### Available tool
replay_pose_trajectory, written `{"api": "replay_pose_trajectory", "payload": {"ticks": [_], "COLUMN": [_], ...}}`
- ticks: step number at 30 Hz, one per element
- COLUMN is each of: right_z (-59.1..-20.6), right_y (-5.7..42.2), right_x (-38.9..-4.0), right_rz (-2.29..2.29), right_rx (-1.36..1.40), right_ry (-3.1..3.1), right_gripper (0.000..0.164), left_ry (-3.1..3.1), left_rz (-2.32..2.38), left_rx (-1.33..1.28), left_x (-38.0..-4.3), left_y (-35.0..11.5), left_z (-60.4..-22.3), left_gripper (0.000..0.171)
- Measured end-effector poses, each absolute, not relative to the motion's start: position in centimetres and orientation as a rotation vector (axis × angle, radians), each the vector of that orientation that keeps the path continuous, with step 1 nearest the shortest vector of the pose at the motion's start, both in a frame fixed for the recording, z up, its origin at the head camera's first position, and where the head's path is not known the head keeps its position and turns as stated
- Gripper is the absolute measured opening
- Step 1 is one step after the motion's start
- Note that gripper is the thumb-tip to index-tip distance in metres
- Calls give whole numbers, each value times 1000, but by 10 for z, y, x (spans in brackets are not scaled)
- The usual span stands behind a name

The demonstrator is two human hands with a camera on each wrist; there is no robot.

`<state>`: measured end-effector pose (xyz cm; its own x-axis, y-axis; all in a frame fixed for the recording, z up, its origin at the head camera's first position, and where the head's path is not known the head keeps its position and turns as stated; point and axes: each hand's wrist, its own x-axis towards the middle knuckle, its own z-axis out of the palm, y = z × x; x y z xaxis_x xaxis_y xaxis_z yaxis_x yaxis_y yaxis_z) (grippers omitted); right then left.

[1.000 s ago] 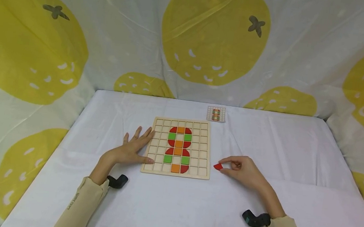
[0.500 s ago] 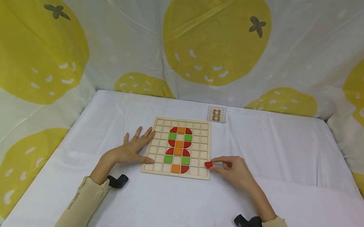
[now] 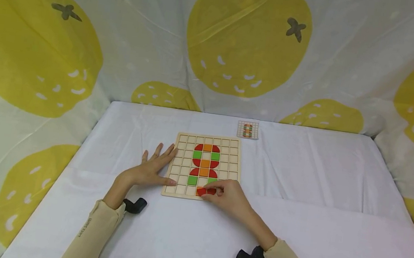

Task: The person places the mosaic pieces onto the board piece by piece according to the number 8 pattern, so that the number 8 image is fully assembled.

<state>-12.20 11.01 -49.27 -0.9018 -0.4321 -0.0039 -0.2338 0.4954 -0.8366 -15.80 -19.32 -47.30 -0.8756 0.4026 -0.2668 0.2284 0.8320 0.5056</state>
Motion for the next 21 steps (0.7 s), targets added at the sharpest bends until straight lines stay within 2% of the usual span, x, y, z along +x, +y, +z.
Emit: {"api": "replay_pose_trajectory", "payload": {"ticks": [9,21], "right_z": [-495,-498], "right_y": [82,74], "right_x": [-113,-111], "right_rz": [-1373,-1333], "right_rx": [-576,-594], "right_ry": [2639,2721], "right_gripper": [21,24], "left_ry": [2654,2658], "left_rz": [661,659], "left_rx": [472,476], "left_x": [-158,-157], "left_y": [-193,-193], "left_z": [-472,-471], "left_gripper": [112,111]}}
